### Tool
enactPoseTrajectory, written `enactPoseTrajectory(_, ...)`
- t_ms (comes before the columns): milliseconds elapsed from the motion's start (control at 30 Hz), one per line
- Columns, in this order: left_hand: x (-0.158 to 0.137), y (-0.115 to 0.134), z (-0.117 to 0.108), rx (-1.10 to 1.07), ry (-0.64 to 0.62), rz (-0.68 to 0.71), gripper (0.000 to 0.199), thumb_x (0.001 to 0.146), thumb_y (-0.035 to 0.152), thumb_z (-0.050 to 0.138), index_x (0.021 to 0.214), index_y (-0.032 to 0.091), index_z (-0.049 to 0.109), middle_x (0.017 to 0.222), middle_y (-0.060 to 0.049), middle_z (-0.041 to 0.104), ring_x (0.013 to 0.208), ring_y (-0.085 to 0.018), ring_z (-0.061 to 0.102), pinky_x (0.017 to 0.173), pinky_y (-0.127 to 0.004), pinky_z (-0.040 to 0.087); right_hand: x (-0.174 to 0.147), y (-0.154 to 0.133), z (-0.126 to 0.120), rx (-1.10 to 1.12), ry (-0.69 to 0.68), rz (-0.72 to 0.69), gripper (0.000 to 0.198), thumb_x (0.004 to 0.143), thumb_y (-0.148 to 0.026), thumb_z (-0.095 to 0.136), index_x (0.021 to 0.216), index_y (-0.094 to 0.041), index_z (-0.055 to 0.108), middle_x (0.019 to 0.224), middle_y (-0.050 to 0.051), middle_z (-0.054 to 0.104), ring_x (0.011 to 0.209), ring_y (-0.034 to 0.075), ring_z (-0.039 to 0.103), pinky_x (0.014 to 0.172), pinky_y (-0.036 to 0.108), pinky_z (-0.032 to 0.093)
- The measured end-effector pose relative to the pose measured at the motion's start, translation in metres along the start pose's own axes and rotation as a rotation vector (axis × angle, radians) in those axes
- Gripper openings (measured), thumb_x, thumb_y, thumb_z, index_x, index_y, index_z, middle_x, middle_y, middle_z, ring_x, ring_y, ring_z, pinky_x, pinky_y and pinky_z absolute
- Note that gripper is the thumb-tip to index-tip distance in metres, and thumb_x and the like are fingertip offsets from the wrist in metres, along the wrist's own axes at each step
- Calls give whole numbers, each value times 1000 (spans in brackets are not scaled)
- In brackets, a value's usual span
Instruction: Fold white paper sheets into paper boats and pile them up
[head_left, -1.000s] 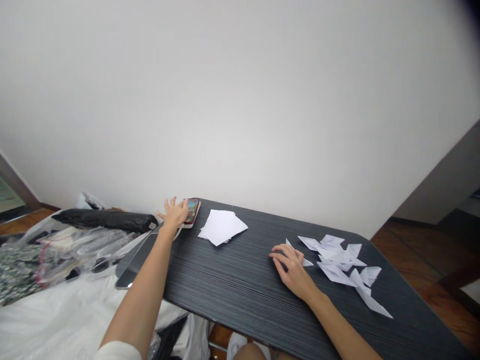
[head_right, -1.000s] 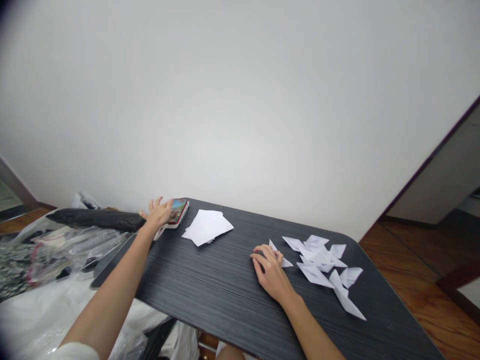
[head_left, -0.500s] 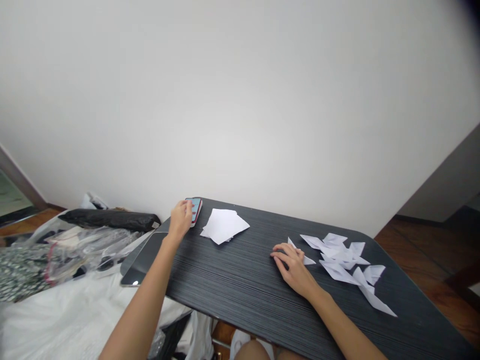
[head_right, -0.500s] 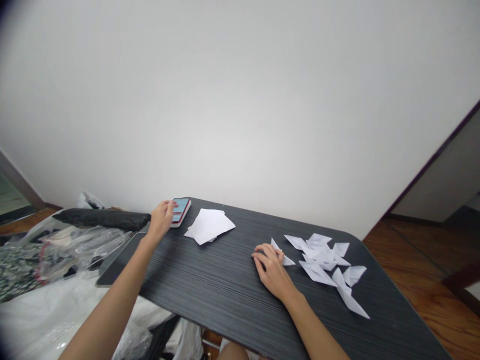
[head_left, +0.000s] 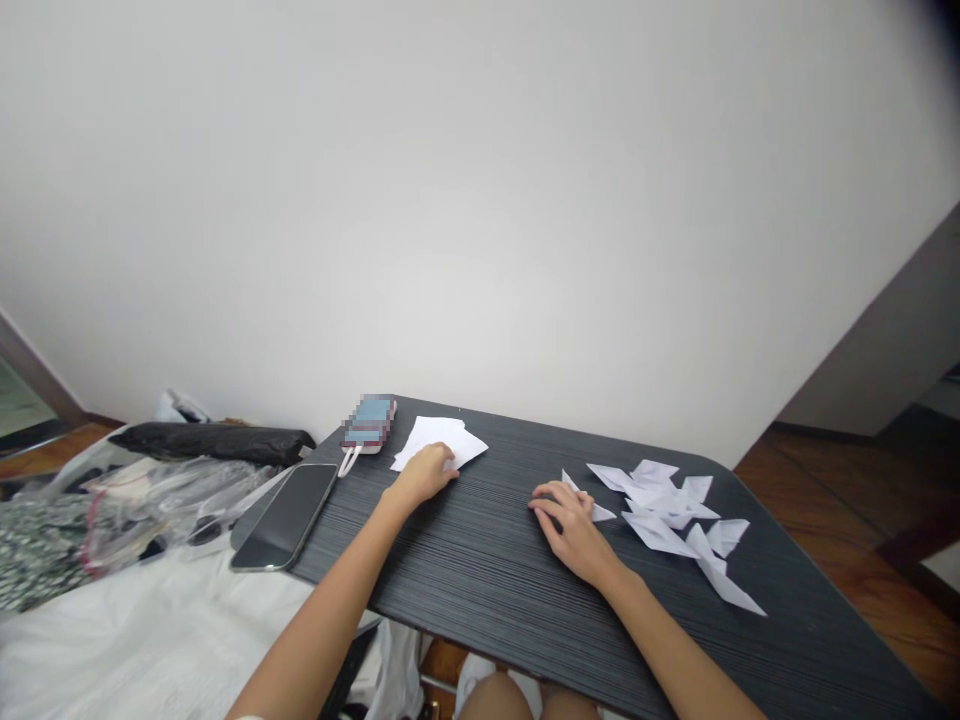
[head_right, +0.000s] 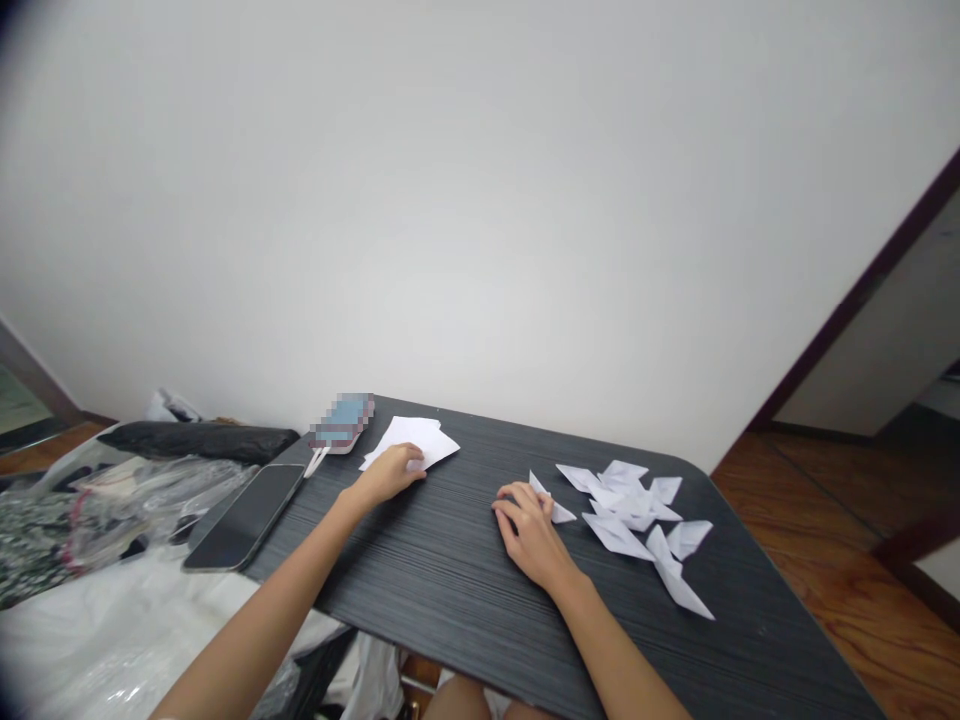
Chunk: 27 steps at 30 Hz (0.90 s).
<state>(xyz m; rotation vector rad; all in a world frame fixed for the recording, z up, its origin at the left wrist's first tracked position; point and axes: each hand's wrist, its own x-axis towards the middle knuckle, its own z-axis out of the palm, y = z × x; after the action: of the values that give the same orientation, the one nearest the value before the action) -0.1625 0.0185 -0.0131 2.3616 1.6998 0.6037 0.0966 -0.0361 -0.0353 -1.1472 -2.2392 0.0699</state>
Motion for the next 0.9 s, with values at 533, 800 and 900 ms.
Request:
enactPoseTrajectory(533,-13,-31,-20,-125,-76,41,33,66,38,54,87,14,65,109,-10,56,98,-23,52,88,-30,35,-3,22,0,-201,134,262,22,78,-18,39,84,-18,60,87,7,55,85,20,47,70,35,26)
enactPoseTrajectory(800,-4,10,-38,-75,72,73,30,75,32,44,79,13,66,82,-9,66,78,-21,57,73,-28,39,2,16,-6,-67,229,218,28,80,-21,35,103,-18,52,99,9,53,96,22,45,78,38,32)
enactPoseTrajectory(900,2,50,-40,-167,-40,179,28,75,32,45,78,13,66,79,-7,66,74,-18,56,71,-24,39,4,10,-4,110,182,148,38,83,-26,33,119,-19,38,113,9,47,107,20,40,87,37,32)
